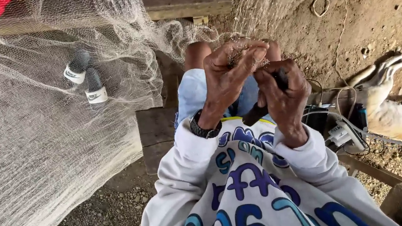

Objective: Repairing or weaving a fine-mesh fishing net using a netting shuttle.

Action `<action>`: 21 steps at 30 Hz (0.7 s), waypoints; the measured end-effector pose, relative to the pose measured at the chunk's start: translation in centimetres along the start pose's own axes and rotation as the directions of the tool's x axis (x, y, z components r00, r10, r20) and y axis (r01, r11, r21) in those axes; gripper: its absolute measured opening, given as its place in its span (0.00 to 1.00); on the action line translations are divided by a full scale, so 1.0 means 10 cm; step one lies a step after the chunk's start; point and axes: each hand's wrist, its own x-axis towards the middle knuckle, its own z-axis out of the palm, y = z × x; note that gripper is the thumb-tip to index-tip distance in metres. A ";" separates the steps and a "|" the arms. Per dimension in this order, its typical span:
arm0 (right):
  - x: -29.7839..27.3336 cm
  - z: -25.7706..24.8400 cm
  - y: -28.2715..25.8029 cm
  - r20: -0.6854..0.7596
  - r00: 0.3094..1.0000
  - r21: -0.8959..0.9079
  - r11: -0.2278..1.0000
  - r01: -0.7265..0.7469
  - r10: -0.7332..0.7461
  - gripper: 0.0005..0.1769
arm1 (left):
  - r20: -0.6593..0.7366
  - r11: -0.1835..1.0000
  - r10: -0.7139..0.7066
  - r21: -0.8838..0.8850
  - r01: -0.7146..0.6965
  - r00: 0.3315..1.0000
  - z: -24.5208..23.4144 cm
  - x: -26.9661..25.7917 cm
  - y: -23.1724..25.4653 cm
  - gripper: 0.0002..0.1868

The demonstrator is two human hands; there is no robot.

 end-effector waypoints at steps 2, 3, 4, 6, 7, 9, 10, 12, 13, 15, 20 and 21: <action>0.08 -0.06 -0.12 -0.006 0.998 -0.022 0.998 -0.058 0.058 0.09 | 0.025 0.993 -0.008 -0.122 0.011 1.000 -0.05 -0.02 -0.04 0.04; 0.08 -0.14 -0.18 0.003 0.998 -0.016 0.998 -0.059 0.059 0.09 | 0.017 0.993 -0.004 -0.117 0.006 1.000 -0.10 -0.03 -0.06 0.04; 0.09 -0.23 -0.24 -0.052 0.991 -0.004 0.992 -0.125 0.124 0.12 | 0.025 0.984 -0.004 -0.176 0.009 1.000 -0.14 -0.04 -0.09 0.04; 0.06 -0.33 -0.43 -0.099 0.978 0.014 0.983 -0.186 0.186 0.15 | 0.030 0.972 0.003 -0.234 0.004 1.000 -0.23 -0.06 -0.15 0.04; 0.03 -0.34 -0.55 -0.021 0.974 0.107 0.969 -0.221 0.224 0.13 | 0.039 0.956 0.004 -0.293 0.007 0.999 -0.27 -0.07 -0.19 0.04; -0.11 -0.40 -0.69 0.064 0.966 0.194 0.946 -0.260 0.252 0.12 | 0.046 0.936 0.010 -0.351 0.007 0.999 -0.40 -0.12 -0.35 0.05; -0.21 -0.44 -0.70 0.225 0.887 0.297 0.838 -0.457 0.404 0.13 | 0.081 0.856 0.014 -0.516 0.031 0.997 -0.48 -0.15 -0.47 0.10; -0.37 -0.49 -0.69 0.390 0.759 0.359 0.673 -0.646 0.521 0.15 | 0.113 0.748 0.019 -0.661 0.061 0.993 -0.46 -0.14 -0.45 0.16; -0.44 -0.49 -0.66 0.456 0.740 0.404 0.626 -0.667 0.495 0.13 | 0.053 0.878 -0.033 -0.475 0.054 0.998 -0.38 -0.09 -0.30 0.09; -0.53 -0.48 -0.64 0.521 0.718 0.443 0.572 -0.690 0.462 0.12 | -0.022 0.963 -0.069 -0.264 0.061 0.997 -0.30 -0.04 -0.14 0.05; -0.57 -0.46 -0.64 0.425 0.706 0.400 0.583 -0.708 0.566 0.10 | -0.031 0.989 -0.037 -0.143 0.032 0.999 -0.26 -0.04 -0.06 0.04; -0.56 -0.44 -0.63 0.425 0.706 0.399 0.582 -0.708 0.567 0.10 | -0.032 0.989 -0.039 -0.143 0.034 0.999 -0.24 -0.03 -0.02 0.04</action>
